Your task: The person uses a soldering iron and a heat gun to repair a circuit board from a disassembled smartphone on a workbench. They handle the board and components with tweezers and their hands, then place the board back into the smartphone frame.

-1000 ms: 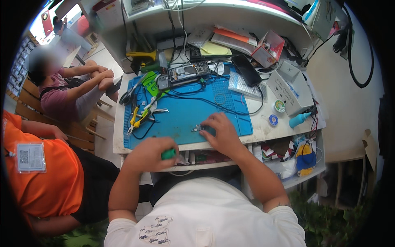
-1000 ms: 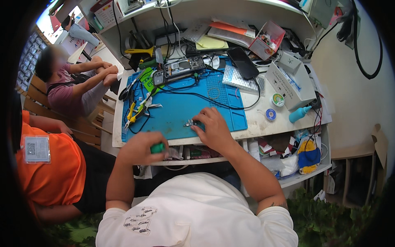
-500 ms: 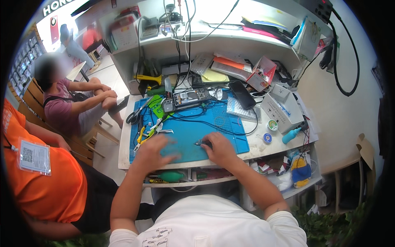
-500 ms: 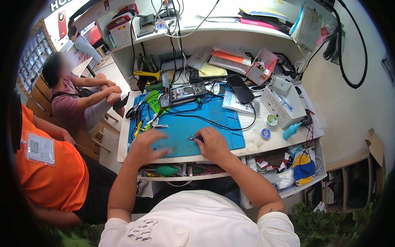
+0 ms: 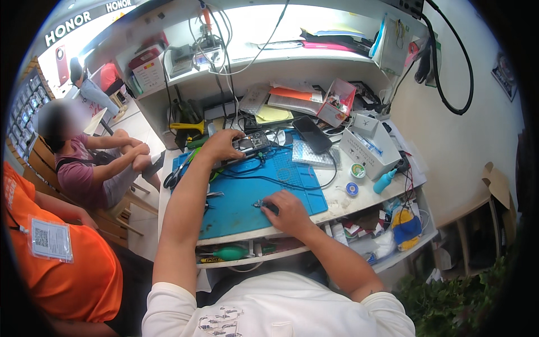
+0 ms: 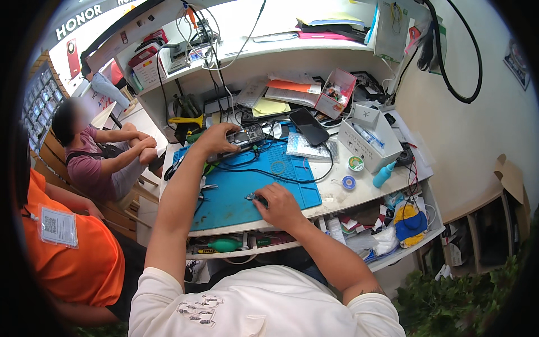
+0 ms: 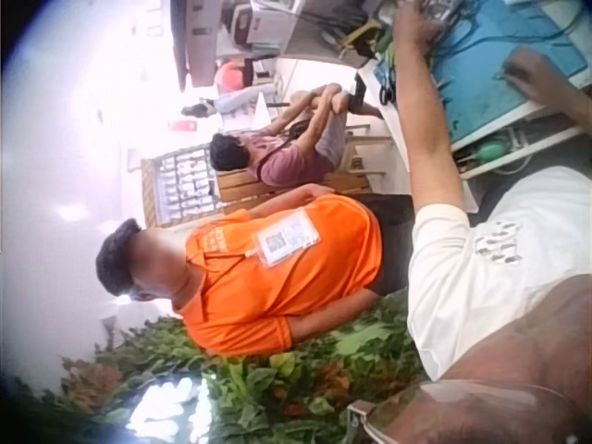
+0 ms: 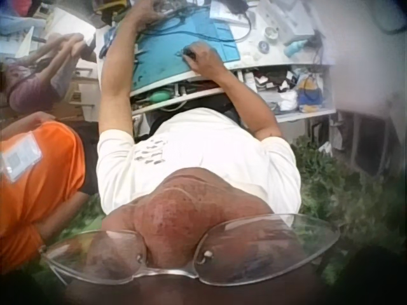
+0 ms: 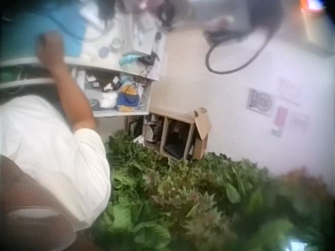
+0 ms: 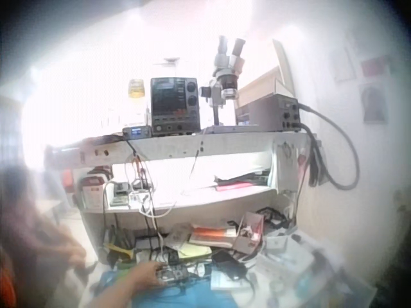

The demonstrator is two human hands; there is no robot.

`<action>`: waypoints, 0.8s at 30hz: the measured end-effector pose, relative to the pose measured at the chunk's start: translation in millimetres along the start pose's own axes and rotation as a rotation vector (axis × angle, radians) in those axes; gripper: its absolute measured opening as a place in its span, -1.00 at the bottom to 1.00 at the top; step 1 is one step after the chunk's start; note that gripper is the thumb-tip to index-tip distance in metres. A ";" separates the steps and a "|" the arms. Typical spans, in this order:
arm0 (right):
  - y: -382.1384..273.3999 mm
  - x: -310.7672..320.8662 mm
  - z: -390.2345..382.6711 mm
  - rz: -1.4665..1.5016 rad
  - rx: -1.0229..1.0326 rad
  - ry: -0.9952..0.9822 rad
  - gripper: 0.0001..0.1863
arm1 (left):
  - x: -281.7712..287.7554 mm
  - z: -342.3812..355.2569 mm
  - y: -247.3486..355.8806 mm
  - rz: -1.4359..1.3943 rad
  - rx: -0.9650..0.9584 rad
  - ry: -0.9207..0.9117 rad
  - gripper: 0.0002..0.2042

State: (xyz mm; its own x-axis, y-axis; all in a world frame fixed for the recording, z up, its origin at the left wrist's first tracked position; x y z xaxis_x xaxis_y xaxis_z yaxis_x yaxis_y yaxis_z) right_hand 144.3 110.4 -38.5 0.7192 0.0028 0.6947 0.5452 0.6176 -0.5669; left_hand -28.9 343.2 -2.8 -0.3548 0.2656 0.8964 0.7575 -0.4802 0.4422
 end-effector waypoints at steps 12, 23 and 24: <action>0.6 10.8 4.4 0.129 0.024 0.098 -0.86 | 16.1 -27.2 0.1 -0.152 0.056 0.113 -0.22; -32.9 61.4 -13.8 0.120 0.236 0.428 -0.68 | -35.1 -146.9 85.9 -0.239 -0.081 0.087 -0.19; -34.9 61.2 -14.0 0.124 0.250 0.426 -0.67 | -43.5 -156.1 92.4 -0.209 -0.095 0.093 -0.19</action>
State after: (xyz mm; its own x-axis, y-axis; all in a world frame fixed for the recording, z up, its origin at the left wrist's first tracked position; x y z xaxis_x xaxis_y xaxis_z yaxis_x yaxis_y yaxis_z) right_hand 175.4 78.0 17.6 0.9120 -0.2011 0.3576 0.3628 0.8022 -0.4741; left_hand -29.0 156.8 3.9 -0.5505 0.2912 0.7824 0.6094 -0.5004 0.6150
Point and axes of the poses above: each hand's wrist, its own z-axis towards the middle knuckle, its own x-axis out of the back of the hand, y = z × x, the point moved 10 cm from there along z, towards the middle knuckle, and after that the axes turned 10 degrees about -y, right-handed, at the moved point
